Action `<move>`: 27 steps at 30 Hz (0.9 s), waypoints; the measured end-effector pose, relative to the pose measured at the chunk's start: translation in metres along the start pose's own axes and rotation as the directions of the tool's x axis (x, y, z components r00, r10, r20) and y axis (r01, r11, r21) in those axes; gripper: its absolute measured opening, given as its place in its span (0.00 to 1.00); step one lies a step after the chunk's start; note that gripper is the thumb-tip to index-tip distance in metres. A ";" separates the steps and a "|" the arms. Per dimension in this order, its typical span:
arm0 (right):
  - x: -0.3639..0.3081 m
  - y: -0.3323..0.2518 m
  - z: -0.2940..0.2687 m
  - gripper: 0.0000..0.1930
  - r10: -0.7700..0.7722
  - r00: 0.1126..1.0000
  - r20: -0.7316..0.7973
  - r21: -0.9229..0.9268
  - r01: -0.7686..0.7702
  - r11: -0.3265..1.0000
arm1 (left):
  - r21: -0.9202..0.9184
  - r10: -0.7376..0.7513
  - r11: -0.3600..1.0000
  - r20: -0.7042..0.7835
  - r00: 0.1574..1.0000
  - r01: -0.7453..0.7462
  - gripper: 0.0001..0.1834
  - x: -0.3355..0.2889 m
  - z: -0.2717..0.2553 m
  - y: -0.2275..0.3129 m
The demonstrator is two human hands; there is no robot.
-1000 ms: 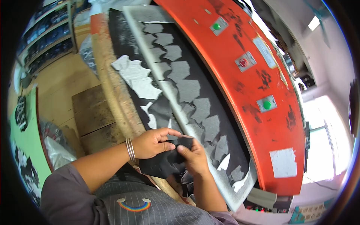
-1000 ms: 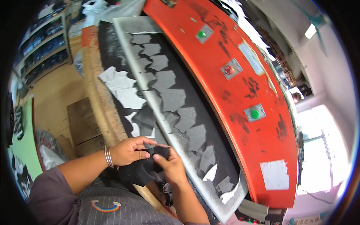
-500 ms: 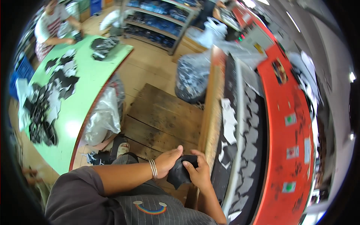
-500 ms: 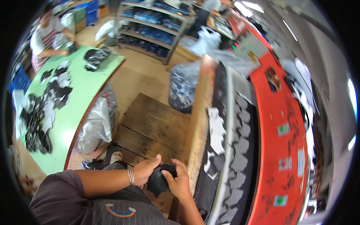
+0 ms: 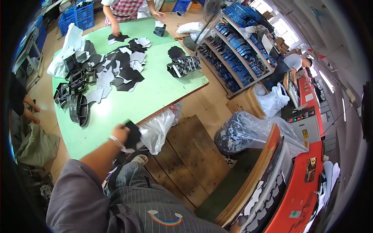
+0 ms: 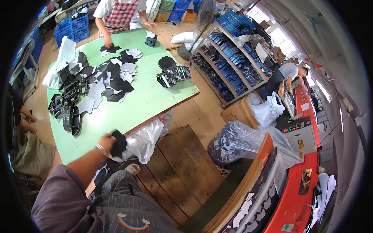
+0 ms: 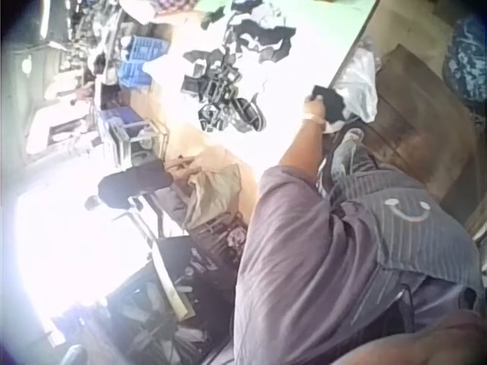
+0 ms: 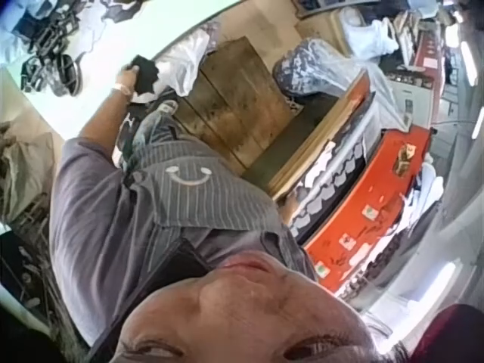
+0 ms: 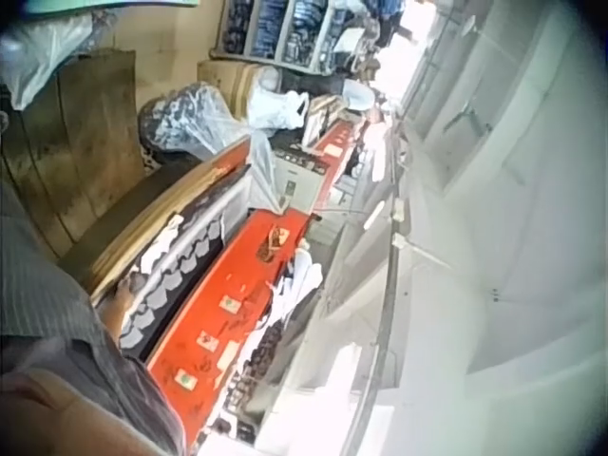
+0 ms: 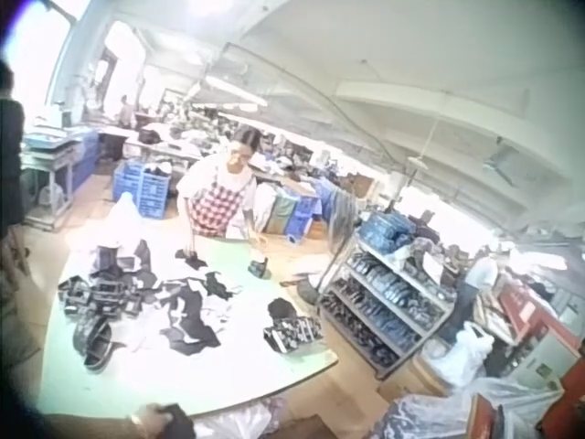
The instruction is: Cutting leather shoe components from a sheet using metal dies and a hydraulic press.
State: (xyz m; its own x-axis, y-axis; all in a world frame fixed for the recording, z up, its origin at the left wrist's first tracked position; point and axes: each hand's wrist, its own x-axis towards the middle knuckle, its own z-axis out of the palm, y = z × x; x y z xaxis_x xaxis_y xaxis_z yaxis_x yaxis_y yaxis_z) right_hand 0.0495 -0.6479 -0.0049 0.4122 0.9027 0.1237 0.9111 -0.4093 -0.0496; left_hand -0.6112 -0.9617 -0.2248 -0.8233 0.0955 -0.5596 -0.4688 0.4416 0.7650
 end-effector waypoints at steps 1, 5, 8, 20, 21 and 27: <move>0.007 -0.005 0.007 0.26 -0.012 0.999 0.034 0.032 0.011 0.999 | -0.086 0.010 0.996 -0.067 0.998 -0.016 0.20 0.056 -0.033 -0.029; -0.002 0.080 0.006 0.27 0.112 0.993 0.038 0.174 -0.117 0.978 | 0.137 0.042 0.990 -0.391 0.919 0.013 0.34 0.093 -0.084 0.072; 0.006 0.049 0.028 0.27 0.214 0.975 0.061 0.295 -0.223 0.929 | 0.416 0.112 0.909 -0.292 0.950 0.021 0.35 0.141 -0.071 0.084; 0.063 -0.074 0.013 0.22 0.393 0.876 0.279 0.839 -0.422 0.344 | 0.048 0.200 0.724 0.940 0.276 -0.688 0.10 -0.132 0.386 0.201; 0.066 -0.071 0.002 0.24 0.292 0.914 0.280 0.915 -0.346 0.206 | -0.030 0.208 0.710 0.964 0.169 -0.704 0.11 -0.174 0.406 0.221; 0.105 -0.088 -0.017 0.38 0.237 0.812 0.533 0.758 -0.583 0.292 | -0.389 0.413 0.514 0.893 -0.178 -0.764 0.10 -0.355 0.523 0.267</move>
State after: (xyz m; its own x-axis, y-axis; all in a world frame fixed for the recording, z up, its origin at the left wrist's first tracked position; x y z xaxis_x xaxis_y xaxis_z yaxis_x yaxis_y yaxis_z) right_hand 0.0131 -0.5192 0.0295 0.5536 0.7073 -0.4396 0.0306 -0.5448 -0.8380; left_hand -0.2765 -0.4107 0.0114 0.2391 0.9622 0.1304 0.2638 -0.1936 0.9449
